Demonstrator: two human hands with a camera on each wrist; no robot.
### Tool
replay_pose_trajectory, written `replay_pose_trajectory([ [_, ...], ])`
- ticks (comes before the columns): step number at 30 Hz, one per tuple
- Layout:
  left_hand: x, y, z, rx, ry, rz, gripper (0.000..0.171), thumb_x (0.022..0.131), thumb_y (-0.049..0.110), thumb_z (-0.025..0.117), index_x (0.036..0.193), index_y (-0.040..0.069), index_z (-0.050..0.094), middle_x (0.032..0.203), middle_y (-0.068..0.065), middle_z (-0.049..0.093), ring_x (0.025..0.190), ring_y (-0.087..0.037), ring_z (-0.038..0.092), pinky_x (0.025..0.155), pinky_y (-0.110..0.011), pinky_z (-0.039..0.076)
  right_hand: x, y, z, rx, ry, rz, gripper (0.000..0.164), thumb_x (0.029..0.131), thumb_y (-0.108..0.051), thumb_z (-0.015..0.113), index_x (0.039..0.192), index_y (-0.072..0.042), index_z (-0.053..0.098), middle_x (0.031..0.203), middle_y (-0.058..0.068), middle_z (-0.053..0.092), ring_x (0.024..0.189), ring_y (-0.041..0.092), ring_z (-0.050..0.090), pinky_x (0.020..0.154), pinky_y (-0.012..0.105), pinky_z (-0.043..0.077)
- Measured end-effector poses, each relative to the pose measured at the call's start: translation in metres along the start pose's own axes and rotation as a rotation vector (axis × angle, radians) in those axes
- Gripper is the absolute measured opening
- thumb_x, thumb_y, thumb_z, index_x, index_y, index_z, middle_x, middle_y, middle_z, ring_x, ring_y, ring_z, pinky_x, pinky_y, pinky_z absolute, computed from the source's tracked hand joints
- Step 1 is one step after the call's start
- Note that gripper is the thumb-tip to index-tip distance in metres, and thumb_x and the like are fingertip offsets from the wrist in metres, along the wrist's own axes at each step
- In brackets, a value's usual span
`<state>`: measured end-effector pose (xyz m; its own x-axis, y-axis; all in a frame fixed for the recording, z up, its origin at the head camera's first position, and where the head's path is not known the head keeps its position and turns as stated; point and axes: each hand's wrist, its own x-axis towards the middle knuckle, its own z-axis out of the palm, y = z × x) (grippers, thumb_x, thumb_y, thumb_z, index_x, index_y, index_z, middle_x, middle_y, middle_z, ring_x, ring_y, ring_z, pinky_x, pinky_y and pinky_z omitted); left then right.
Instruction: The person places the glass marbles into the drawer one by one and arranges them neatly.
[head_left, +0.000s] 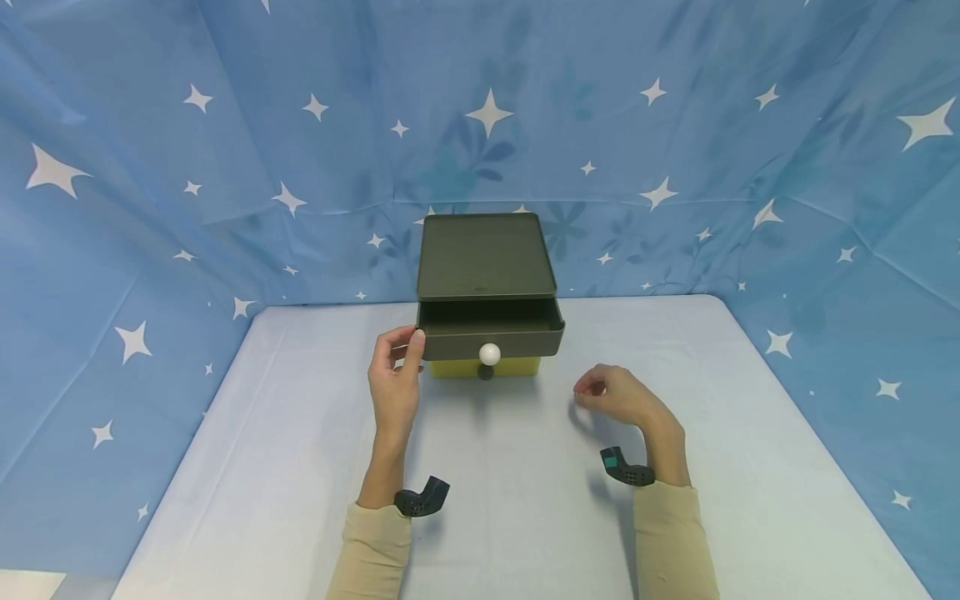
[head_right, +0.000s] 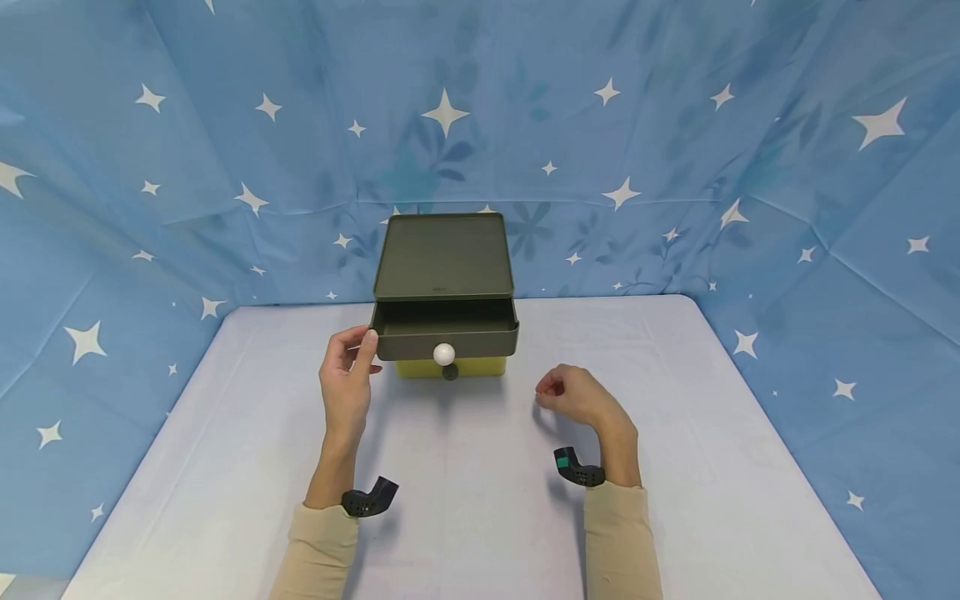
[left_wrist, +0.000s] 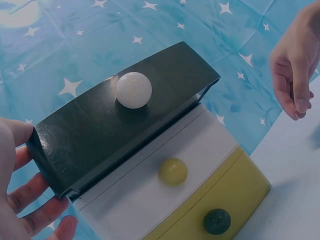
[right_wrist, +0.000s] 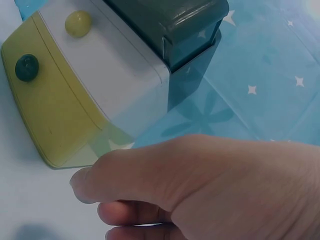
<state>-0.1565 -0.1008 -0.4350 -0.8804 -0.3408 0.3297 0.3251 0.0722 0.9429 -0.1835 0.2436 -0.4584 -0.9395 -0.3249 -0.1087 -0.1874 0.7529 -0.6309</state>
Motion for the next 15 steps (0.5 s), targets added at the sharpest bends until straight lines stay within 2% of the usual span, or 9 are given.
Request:
replay_pose_trajectory([
  [5, -0.0004, 0.0009, 0.0004, 0.009, 0.006, 0.0, 0.031, 0.098, 0.029, 0.066, 0.12, 0.007, 0.063, 0.112, 0.0, 0.062, 0.095, -0.017, 0.059, 0.071, -0.019, 0.053, -0.0015, -0.0023, -0.001, -0.002, 0.025, -0.031, 0.012, 0.089, -0.017, 0.069, 0.097, -0.008, 0.073, 0.093, 0.003, 0.067, 0.087, 0.016, 0.058, 0.079, 0.033, 0.048],
  [15, 0.0, -0.0003, -0.0001, -0.002, 0.0, 0.004, 0.032, 0.098, 0.031, 0.066, 0.12, 0.007, 0.063, 0.111, 0.003, 0.063, 0.098, -0.025, 0.059, 0.072, -0.019, 0.053, -0.0034, -0.0069, -0.0033, 0.003, 0.051, -0.043, 0.011, 0.09, -0.017, 0.07, 0.097, -0.009, 0.072, 0.092, 0.002, 0.067, 0.087, 0.015, 0.058, 0.078, 0.033, 0.048],
])
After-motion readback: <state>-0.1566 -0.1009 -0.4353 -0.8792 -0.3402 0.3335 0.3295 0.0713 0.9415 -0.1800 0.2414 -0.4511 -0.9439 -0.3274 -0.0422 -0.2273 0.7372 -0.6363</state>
